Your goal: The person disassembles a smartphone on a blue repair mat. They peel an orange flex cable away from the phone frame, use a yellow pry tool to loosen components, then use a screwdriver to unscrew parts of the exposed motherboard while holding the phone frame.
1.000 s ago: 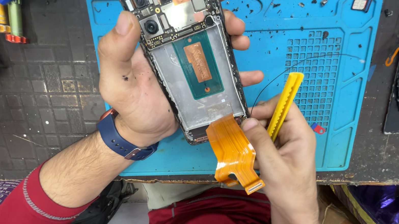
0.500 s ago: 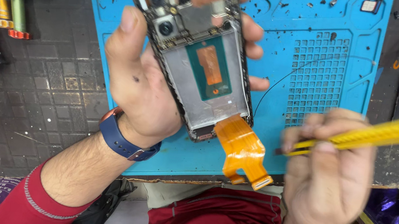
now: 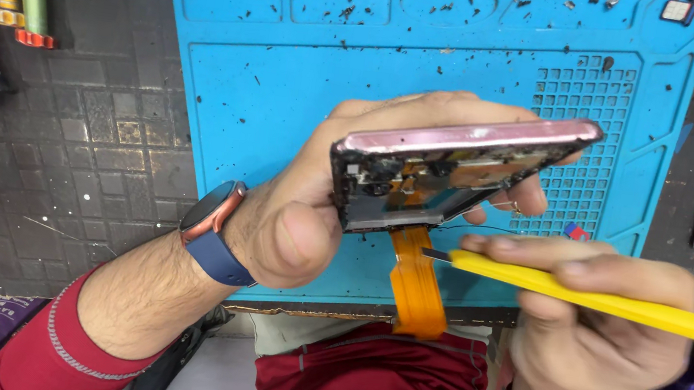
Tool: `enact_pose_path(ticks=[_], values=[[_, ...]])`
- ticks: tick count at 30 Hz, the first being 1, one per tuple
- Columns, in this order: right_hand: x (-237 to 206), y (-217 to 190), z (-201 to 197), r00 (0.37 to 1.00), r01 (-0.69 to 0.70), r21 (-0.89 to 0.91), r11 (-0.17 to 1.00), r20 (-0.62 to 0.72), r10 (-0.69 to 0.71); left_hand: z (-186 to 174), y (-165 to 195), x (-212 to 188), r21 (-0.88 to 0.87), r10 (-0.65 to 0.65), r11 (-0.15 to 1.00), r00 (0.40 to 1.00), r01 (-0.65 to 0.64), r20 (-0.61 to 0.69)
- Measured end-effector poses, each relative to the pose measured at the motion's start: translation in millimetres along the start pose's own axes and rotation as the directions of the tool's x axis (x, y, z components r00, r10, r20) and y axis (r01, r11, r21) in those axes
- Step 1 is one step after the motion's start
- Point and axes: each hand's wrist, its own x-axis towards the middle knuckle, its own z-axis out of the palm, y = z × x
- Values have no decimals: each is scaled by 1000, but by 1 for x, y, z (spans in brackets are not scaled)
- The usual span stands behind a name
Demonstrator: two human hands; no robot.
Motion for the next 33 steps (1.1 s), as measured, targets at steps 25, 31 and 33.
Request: enact_pose_path(ticks=[25,31,33], values=[[-8,7,8,1000,-7,-133,991,4,8,3,-15,-8,32,139,990,990,-139,23],[-9,8,8,1000,-6,-137,991,10,7,1,-18,-9,31,145,989,989,-146,27],[-8,7,9,1000,9,-134,991,23,-6,1,-19,-10,11,138,990,990,-139,29]])
